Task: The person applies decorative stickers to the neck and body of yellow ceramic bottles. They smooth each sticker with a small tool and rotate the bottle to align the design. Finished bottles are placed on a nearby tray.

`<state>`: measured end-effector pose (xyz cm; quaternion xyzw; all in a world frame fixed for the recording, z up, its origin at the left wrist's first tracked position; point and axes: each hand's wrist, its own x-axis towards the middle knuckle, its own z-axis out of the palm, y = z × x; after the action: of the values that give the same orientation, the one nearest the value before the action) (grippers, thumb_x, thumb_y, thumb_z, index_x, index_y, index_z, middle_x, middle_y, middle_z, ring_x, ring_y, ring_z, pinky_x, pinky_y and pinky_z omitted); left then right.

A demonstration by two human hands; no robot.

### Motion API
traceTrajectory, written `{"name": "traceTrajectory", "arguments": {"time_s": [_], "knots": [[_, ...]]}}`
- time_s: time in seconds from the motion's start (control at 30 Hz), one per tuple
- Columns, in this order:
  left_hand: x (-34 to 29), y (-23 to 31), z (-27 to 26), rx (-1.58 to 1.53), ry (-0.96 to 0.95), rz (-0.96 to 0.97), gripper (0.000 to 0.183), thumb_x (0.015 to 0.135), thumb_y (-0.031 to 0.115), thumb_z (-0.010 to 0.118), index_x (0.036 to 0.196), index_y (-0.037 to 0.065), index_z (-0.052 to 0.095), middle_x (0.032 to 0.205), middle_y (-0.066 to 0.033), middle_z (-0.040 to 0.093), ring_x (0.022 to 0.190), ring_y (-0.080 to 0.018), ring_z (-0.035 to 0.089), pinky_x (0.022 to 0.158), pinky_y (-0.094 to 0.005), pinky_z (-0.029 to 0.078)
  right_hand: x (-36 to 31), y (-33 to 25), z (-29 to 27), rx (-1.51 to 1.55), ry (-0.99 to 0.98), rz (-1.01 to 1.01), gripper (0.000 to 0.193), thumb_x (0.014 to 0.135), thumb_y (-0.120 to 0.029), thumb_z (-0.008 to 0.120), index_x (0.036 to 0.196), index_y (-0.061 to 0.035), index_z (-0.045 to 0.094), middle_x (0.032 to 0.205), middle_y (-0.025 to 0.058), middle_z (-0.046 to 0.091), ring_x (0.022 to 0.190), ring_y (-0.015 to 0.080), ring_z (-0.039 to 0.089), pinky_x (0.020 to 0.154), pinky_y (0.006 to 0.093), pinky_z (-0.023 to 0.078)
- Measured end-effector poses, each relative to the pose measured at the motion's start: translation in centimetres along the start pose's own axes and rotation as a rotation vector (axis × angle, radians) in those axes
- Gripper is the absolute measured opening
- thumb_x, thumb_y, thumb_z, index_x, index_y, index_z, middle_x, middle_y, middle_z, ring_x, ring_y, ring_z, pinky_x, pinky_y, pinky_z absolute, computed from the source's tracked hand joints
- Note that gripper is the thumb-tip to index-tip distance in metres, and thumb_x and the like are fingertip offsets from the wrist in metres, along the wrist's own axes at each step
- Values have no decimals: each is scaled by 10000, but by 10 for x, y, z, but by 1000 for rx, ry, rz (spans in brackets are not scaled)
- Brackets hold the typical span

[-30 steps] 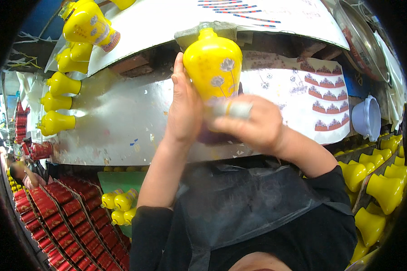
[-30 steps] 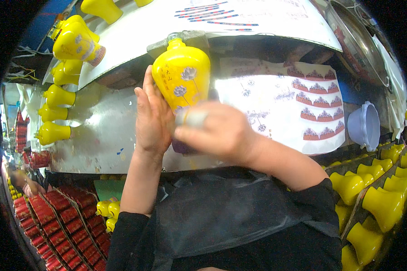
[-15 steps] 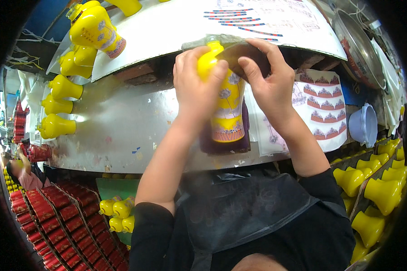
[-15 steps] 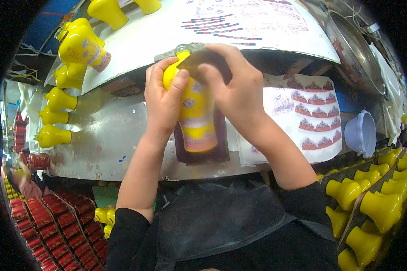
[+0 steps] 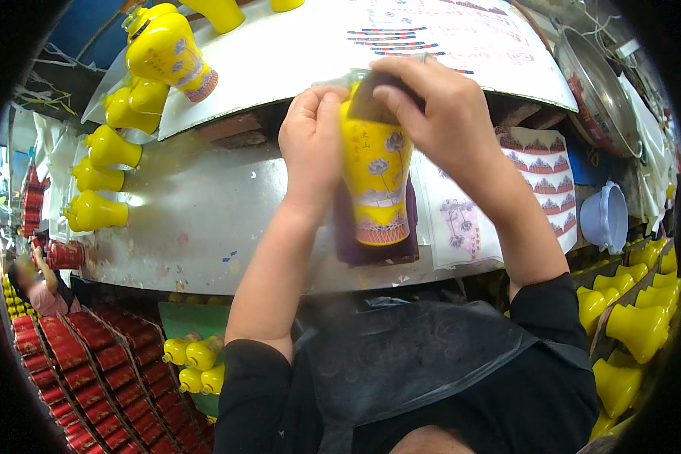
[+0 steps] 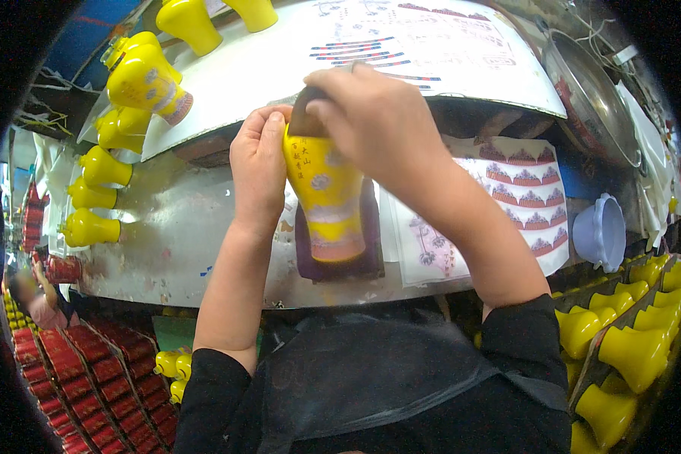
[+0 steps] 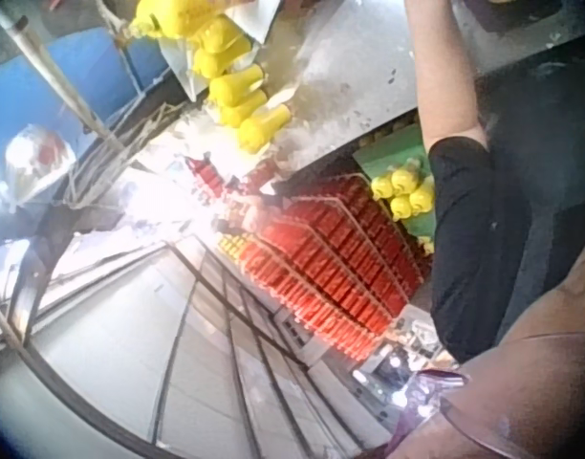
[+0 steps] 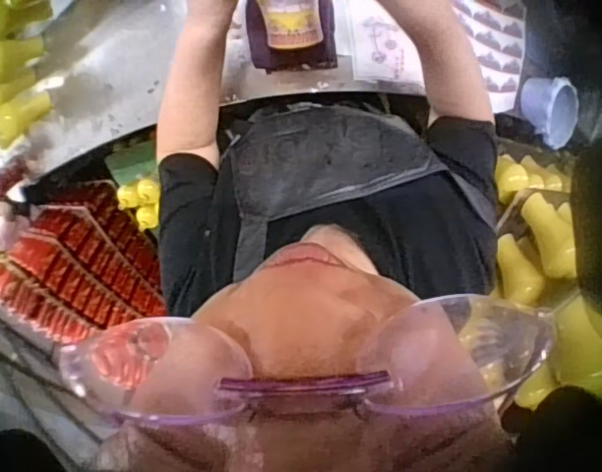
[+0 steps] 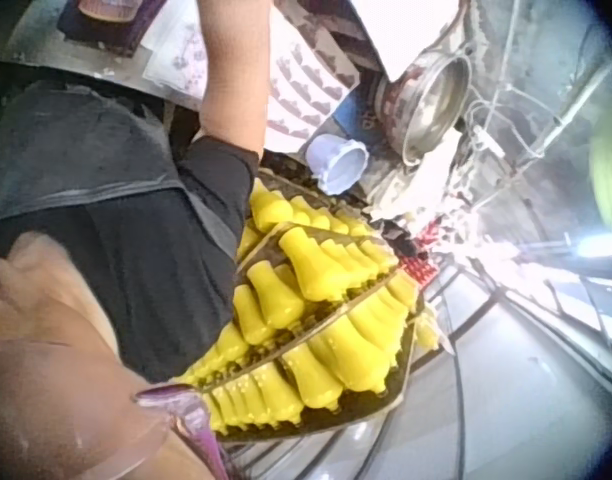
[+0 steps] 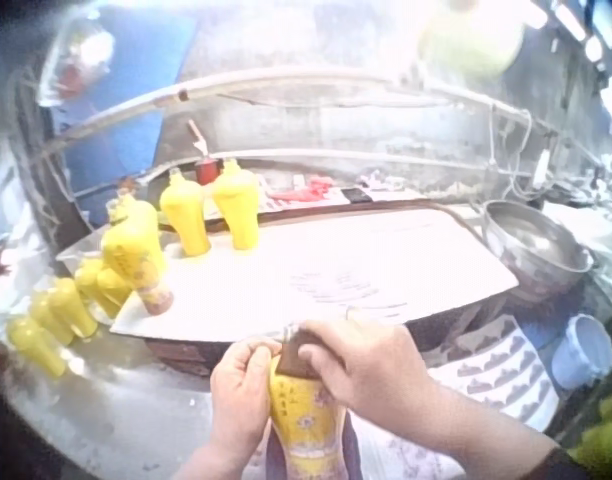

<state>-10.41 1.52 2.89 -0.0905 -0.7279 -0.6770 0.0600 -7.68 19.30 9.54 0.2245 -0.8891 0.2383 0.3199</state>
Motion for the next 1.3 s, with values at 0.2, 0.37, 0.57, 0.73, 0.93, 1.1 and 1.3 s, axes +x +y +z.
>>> {"name": "traceTrajectory", "arguments": {"time_s": [0.2, 0.37, 0.57, 0.73, 0.93, 1.1, 1.3], "knots": [[23, 8, -16, 441, 17, 394, 292, 1067, 190, 524, 1148, -10, 721, 1015, -123, 720, 983, -191, 670, 900, -306, 516, 23, 8, -7, 264, -168, -22, 163, 928, -84, 656, 1031, 2, 748, 906, 178, 739, 805, 301, 745, 745, 371, 601], [72, 19, -12, 677, -266, 279, 385, 988, 339, 510, 1085, 60, 756, 1046, -168, 736, 952, -343, 692, 862, -430, 525, 35, 5, -4, -73, -226, -4, 154, 923, -115, 655, 996, -12, 744, 890, 184, 729, 842, 326, 740, 747, 414, 596], [81, 45, -18, 452, -531, -165, 278, 973, 262, 687, 1086, 11, 726, 1014, -52, 721, 948, -131, 640, 889, -288, 512, 0, -5, -11, -172, -59, -212, 270, 870, -71, 746, 1138, -102, 726, 842, 102, 685, 725, 233, 694, 635, 338, 572], [52, 64, -49, 156, -495, -182, 154, 963, 202, 710, 975, 58, 657, 1062, -65, 720, 959, -121, 617, 914, -276, 497, -49, -37, -22, 88, 22, -507, 314, 849, -91, 755, 1163, -107, 752, 966, 96, 731, 810, 227, 720, 682, 325, 602], [2, 83, -69, -103, -494, -26, 113, 954, 101, 699, 998, 19, 635, 1121, -126, 740, 1003, -137, 657, 939, -294, 536, -55, -31, -43, 202, 165, 7, 346, 877, -44, 757, 1216, -102, 718, 1066, 109, 757, 825, 189, 715, 713, 303, 595], [-40, 105, -69, -14, -423, 172, 176, 865, 54, 798, 975, 35, 662, 1082, -97, 754, 946, -105, 635, 846, -262, 510, -79, -29, -54, 906, 95, 559, 245, 988, -106, 650, 1230, -70, 665, 1054, 61, 706, 832, 99, 642, 718, 235, 553], [-72, 123, -45, 236, -131, 430, 306, 784, 55, 857, 1048, 35, 703, 935, -6, 648, 814, -82, 536, 757, -236, 463, -104, -41, -67, 904, -45, 731, 220, 978, -217, 626, 1076, -34, 700, 875, 38, 688, 730, 98, 649, 672, 271, 550]]}}
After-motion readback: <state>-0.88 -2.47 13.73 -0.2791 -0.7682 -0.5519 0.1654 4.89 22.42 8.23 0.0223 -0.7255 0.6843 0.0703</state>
